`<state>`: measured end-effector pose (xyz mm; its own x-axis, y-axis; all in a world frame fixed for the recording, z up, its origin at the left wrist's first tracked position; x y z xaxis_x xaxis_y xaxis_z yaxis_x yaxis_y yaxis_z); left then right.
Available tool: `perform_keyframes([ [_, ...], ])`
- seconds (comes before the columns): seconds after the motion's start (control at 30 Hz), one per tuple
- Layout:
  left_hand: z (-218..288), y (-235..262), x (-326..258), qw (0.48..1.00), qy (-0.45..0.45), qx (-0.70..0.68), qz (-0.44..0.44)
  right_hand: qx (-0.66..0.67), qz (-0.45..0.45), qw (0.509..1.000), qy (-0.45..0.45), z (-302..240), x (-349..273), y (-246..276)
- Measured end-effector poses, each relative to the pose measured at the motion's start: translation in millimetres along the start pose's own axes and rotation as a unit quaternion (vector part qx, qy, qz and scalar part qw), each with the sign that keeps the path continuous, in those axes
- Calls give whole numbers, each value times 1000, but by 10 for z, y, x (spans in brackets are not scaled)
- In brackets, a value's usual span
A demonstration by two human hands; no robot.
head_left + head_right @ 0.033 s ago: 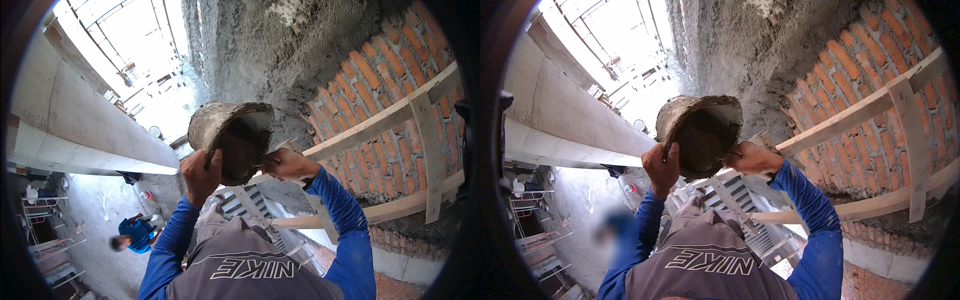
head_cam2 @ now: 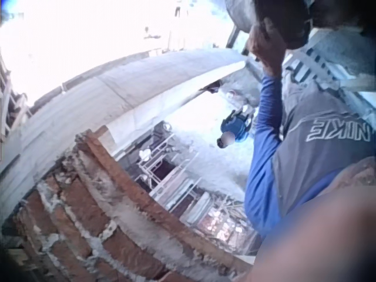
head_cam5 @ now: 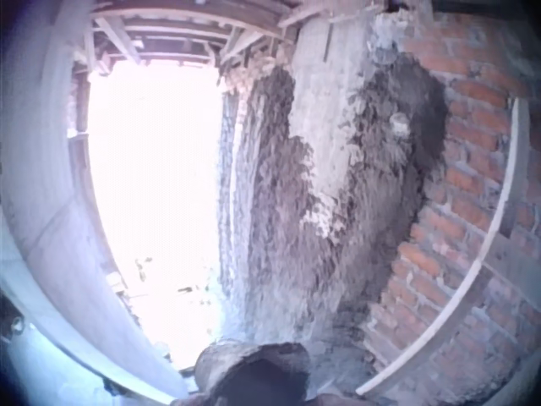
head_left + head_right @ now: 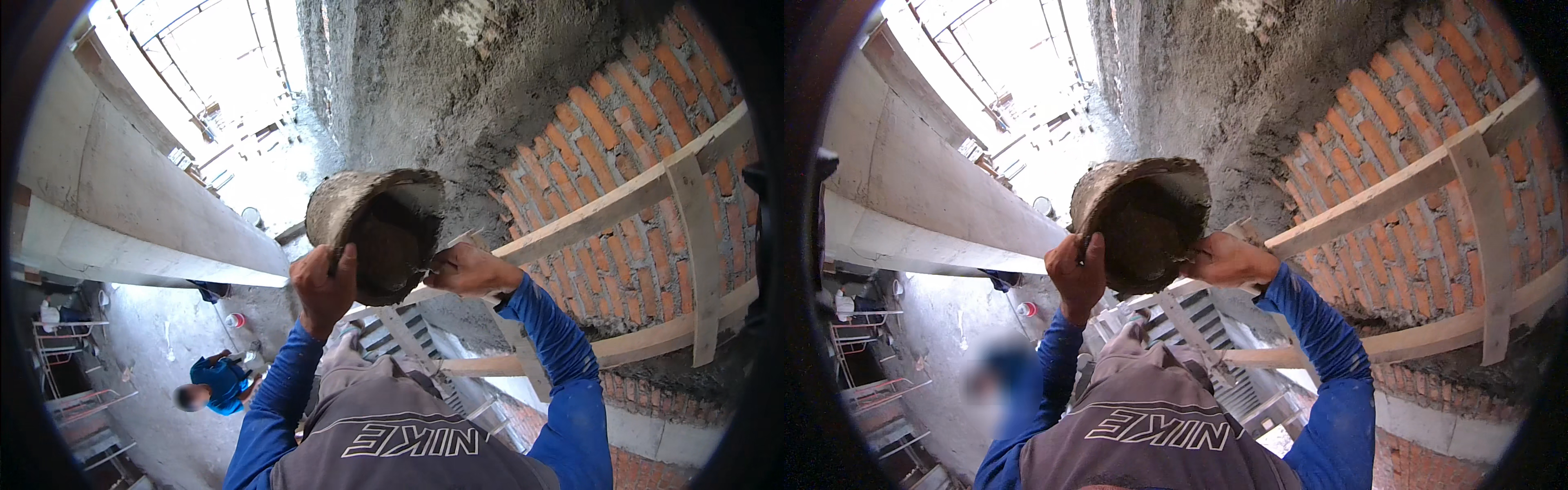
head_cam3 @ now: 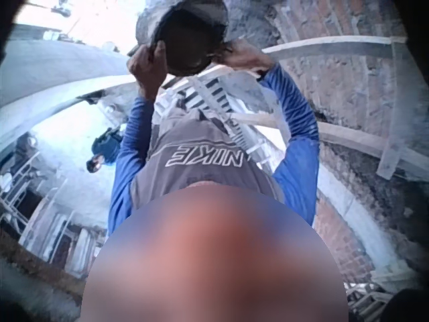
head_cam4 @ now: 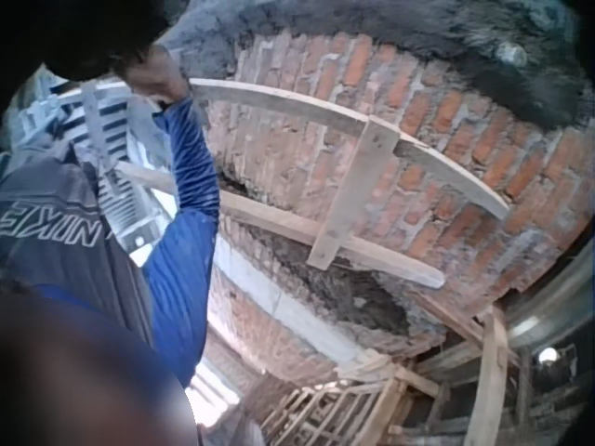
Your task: The person scoops wet cement from a bucket using a trowel and applies it to a brick wall, smoothing the surface. The person repeatedly transfers material from the bucket to the wall and spreads it evenly.
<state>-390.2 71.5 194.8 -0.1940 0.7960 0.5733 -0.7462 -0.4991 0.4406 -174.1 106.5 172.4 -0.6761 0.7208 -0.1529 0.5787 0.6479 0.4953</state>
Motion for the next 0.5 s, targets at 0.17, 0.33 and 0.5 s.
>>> perform_keyframes([
  [0.17, -267, 57, -47, 999, 7, 26, 31, -189, -19, 976, -106, 290, -125, 281],
  [0.33, -619, 148, -78, 992, 95, -38, 75, -193, 19, 967, -164, 11, -252, 762],
  [0.5, -937, 305, -258, 982, 143, -49, 111, -338, 21, 927, -162, -503, -241, 1068],
])
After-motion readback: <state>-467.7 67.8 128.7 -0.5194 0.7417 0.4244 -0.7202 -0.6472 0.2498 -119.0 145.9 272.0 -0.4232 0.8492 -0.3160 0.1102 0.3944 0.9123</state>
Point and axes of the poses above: each hand's wrist, its own x-axis towards the middle knuckle, its own y-axis out of the back of the hand, z = x × y, the point moved 8 cm from there along x, towards the middle knuckle, and after that the axes turned 3 degrees about -y, right-handed, at the moved point
